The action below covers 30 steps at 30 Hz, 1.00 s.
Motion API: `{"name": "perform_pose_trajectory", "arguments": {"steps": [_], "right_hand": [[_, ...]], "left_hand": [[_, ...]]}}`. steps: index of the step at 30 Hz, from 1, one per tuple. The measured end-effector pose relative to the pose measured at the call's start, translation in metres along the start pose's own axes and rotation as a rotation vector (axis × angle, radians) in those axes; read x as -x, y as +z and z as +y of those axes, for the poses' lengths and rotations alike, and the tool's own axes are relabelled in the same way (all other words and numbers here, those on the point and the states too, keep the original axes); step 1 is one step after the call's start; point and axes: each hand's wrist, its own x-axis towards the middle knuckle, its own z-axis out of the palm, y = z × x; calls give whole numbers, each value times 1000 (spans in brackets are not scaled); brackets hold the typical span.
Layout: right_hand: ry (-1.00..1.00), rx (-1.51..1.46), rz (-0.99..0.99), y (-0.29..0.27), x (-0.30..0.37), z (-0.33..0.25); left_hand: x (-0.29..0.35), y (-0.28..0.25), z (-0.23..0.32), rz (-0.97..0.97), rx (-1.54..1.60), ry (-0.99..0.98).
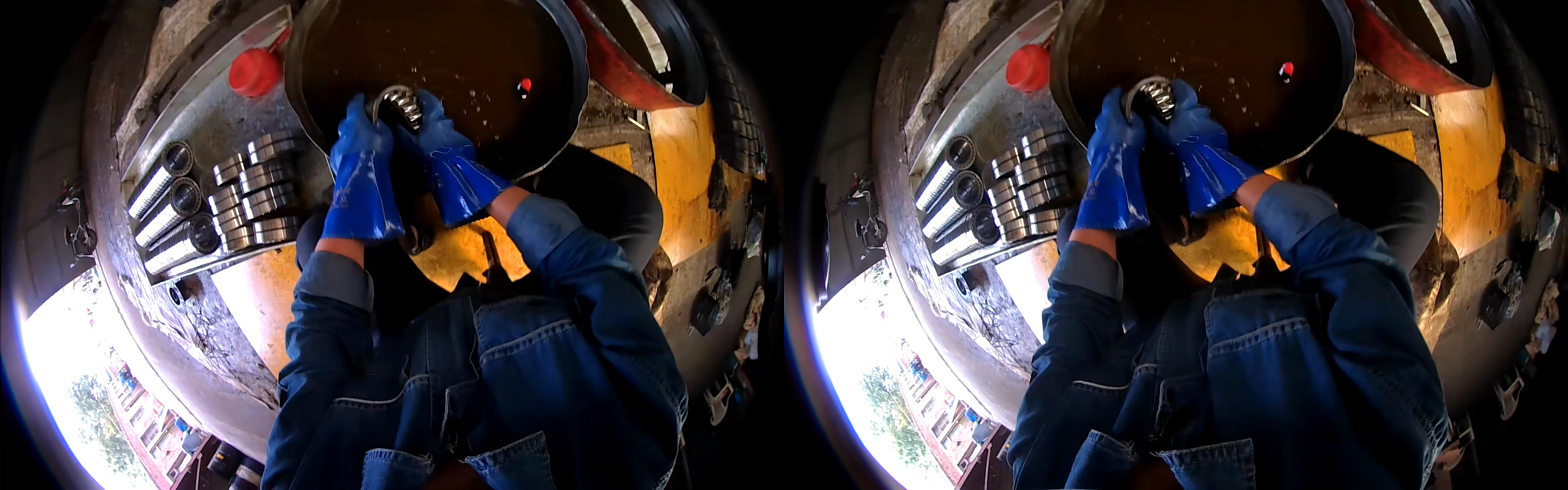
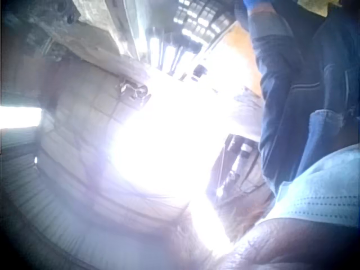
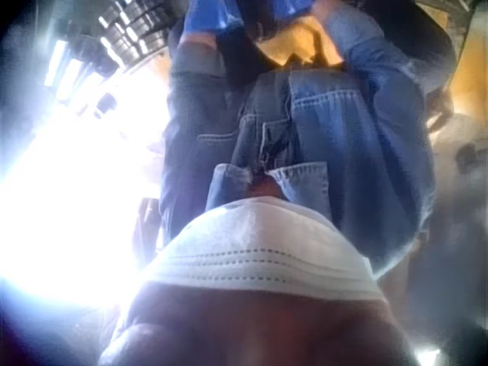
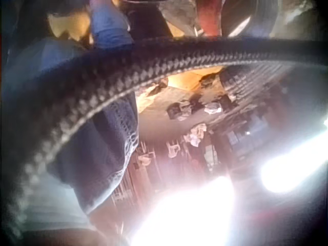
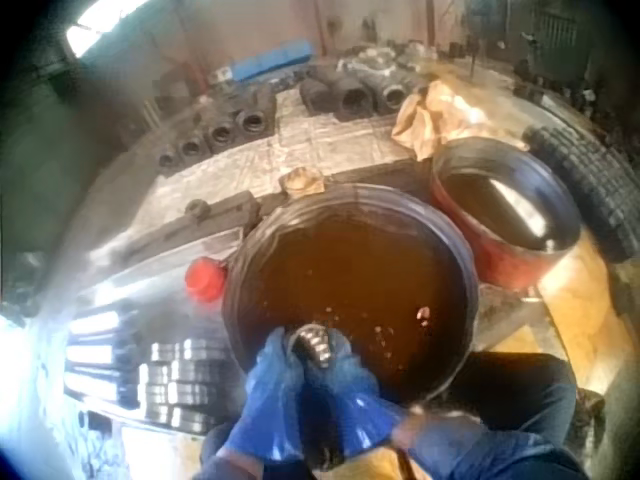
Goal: The person puts on blue rubber gloves and cleans cylindrical metal parts by hand in a bucket of dark liquid. They repeatedly submerge, scrub, and rinse the parts, then place them on a metal tray beside the bucket.
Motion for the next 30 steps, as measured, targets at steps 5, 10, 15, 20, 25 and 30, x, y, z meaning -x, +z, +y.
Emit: {"name": "perform_pose_trajectory", "arguments": {"steps": [5, 10, 15, 20, 25, 30], "right_hand": [[-70, 366, -285, -27, 0, -11], [-415, 151, -404, -6, -115, -9], [2, 244, -60, -3, -28, -22], [-13, 158, -194, -37, 14, -12], [-376, 22, -346, -36, -63, -29], [-196, 14, -343, -23, -56, -24]], "left_hand": [[-2, 9, -15, 0, 6, -14], [-11, 13, 10, 19, 16, 62], [-16, 13, -10, 12, 22, 23], [1, 3, -1, -28, -27, -22], [-4, 2, 8, -47, 15, -17], [0, 3, 0, -32, 1, -18]]}}
